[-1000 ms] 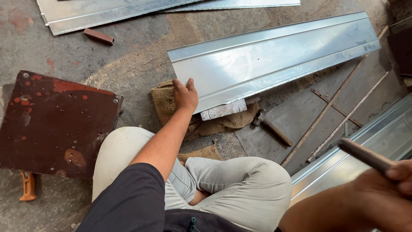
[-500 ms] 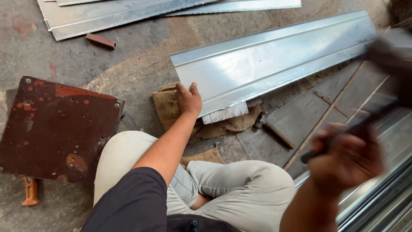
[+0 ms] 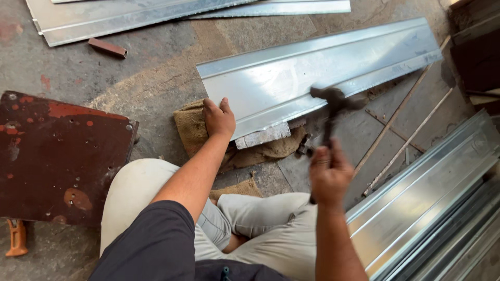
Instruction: The person hammers a long metal panel positioned over a wooden block. They strike the metal at various points along its length using a hammer.
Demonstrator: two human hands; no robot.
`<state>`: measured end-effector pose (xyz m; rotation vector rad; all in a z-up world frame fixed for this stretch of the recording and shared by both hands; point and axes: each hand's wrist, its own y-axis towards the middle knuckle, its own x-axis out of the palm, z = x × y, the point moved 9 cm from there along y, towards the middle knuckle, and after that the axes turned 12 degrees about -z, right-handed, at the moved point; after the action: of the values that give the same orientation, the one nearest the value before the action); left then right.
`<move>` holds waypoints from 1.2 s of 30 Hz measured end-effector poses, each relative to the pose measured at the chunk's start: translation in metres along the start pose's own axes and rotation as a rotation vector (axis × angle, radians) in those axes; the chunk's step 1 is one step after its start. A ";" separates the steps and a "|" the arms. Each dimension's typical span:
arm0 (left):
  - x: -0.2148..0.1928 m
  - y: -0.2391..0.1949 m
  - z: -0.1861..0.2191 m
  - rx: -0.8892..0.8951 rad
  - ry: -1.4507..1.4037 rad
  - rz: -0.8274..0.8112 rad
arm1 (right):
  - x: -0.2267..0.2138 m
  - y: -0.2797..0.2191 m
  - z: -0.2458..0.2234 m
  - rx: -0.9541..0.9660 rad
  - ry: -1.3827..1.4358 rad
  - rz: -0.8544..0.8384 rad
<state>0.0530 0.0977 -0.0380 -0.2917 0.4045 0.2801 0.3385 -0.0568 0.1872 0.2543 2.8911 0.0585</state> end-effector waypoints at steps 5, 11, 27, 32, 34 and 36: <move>-0.001 0.001 0.004 0.003 -0.004 -0.029 | -0.056 -0.016 -0.162 -0.704 -0.025 0.204; 0.008 0.003 -0.008 -0.016 0.036 -0.051 | 0.024 -0.013 -0.023 -0.495 -0.103 0.030; 0.016 -0.007 0.012 0.007 0.264 -0.079 | -0.010 -0.023 -0.127 -0.928 -0.159 0.203; 0.015 -0.001 0.015 0.034 0.298 -0.099 | 0.057 -0.014 0.056 0.415 -0.499 -0.284; 0.013 -0.001 0.015 0.002 0.305 -0.167 | 0.034 -0.002 0.029 0.292 -0.479 -0.169; 0.013 -0.002 0.011 -0.090 0.277 -0.282 | 0.016 0.018 -0.033 -0.074 -0.355 -0.110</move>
<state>0.0691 0.1018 -0.0338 -0.4730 0.6177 -0.0199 0.3184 -0.0368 0.2163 0.0808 2.5385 0.0908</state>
